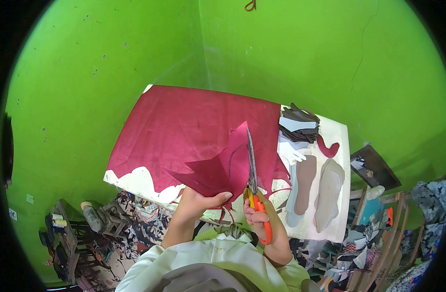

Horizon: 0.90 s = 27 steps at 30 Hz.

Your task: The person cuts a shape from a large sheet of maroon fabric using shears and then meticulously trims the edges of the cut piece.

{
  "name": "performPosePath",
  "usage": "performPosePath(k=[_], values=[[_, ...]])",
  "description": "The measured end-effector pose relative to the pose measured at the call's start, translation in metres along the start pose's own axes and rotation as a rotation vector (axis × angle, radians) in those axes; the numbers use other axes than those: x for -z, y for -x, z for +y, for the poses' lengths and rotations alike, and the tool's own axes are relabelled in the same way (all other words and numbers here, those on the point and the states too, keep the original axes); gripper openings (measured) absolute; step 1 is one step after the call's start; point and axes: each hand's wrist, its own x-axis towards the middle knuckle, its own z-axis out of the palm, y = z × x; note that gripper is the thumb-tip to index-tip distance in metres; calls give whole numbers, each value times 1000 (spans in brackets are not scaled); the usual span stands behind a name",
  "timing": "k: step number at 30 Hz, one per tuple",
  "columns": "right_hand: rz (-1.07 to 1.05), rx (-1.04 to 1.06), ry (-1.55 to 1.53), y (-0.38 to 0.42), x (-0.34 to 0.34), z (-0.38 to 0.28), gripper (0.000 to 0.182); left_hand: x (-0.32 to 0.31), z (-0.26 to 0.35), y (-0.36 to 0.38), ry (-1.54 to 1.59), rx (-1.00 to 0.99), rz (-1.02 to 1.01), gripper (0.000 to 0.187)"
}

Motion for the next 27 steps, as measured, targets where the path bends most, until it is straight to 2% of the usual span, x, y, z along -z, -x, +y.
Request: performPosePath(k=[1,4,6,8,11,13,16,18,22,25,27], values=[[-8,69,126,0,-2,1,45,1,-1,1,-2,28,-12,24],[-47,160,211,2,-6,-11,49,2,-1,2,-15,79,-37,24],[27,93,161,1,-6,-10,37,2,0,2,-33,68,-37,24],[70,6,29,-1,0,-6,37,1,-2,2,-21,50,-26,23],[78,-99,-146,-4,15,1,46,3,-2,1,-18,59,-33,23],[66,-97,-71,1,6,-8,44,3,-2,1,-23,56,-33,24],[113,47,-109,6,-9,-13,39,4,-2,0,-29,24,-39,25],[44,42,-70,0,-2,-10,37,5,-2,0,-30,9,-69,27],[38,235,208,4,-24,-30,38,5,-3,1,-41,15,-73,30],[77,-110,15,-1,-5,-26,41,6,-7,-1,-51,-18,-65,33],[30,62,129,1,-9,-24,36,7,-6,0,-51,23,-67,35]])
